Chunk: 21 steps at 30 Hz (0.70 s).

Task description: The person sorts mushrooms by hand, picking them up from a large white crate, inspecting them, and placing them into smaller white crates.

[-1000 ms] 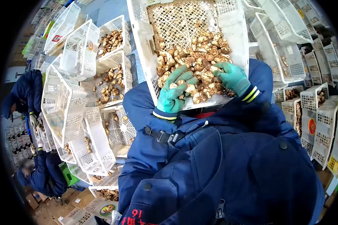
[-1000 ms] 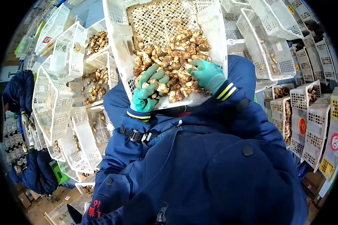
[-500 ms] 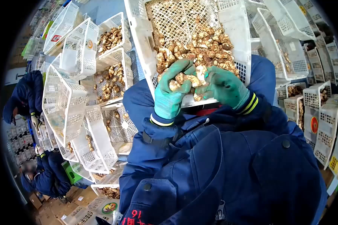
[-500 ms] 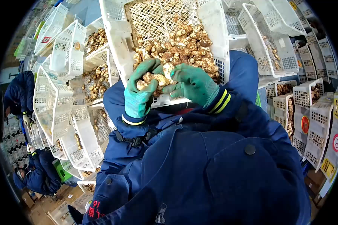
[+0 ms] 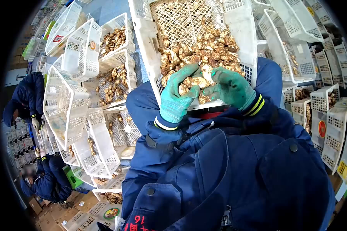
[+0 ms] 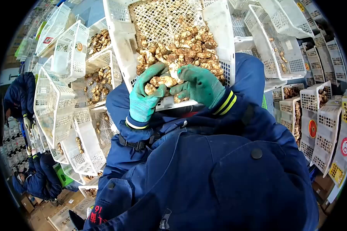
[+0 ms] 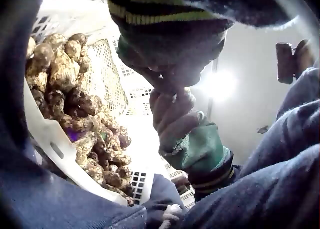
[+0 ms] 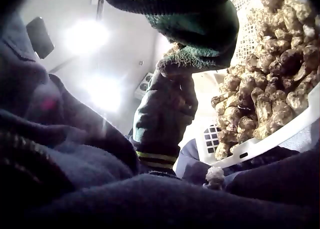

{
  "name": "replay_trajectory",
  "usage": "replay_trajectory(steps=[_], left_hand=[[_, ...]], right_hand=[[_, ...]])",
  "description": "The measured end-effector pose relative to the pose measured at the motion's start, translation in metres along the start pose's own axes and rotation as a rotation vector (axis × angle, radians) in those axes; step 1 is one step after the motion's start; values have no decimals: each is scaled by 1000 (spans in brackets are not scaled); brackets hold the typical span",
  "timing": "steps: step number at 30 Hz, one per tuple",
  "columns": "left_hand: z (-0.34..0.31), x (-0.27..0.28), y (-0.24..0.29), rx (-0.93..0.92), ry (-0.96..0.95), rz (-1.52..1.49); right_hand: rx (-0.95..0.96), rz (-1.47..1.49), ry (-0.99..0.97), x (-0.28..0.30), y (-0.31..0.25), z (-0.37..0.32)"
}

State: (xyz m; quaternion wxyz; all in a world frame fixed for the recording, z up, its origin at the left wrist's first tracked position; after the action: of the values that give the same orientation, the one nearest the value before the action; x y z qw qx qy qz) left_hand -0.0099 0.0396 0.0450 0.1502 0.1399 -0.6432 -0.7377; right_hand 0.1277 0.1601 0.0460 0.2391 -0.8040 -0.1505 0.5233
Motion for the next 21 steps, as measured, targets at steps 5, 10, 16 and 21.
replay_trajectory(steps=[5, 10, 16, 21], left_hand=[[-4, -1, -4, 80, 54, -139], [-3, -1, 1, 110, 89, -192], [-3, -1, 7, 211, 146, -248], [-6, 1, 9, 341, 92, -196]], right_hand=[[-8, 23, -41, 9, 3, 3], [96, -99, -179, 21, 3, 10], [97, 19, -231, 4, -2, 7], [62, 36, -245, -2, -7, 6]])
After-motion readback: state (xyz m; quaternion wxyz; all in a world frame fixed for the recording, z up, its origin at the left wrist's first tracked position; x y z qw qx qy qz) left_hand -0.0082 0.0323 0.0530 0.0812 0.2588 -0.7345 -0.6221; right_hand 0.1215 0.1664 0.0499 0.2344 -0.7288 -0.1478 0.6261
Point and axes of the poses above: each hand's wrist, its own z-axis towards the middle knuckle, its own x-axis out of the back of the hand, y = z × x, the point moved 4 cm from there along z, towards the middle knuckle, and after that the axes turned 4 degrees about -y, right-handed, at the moved point
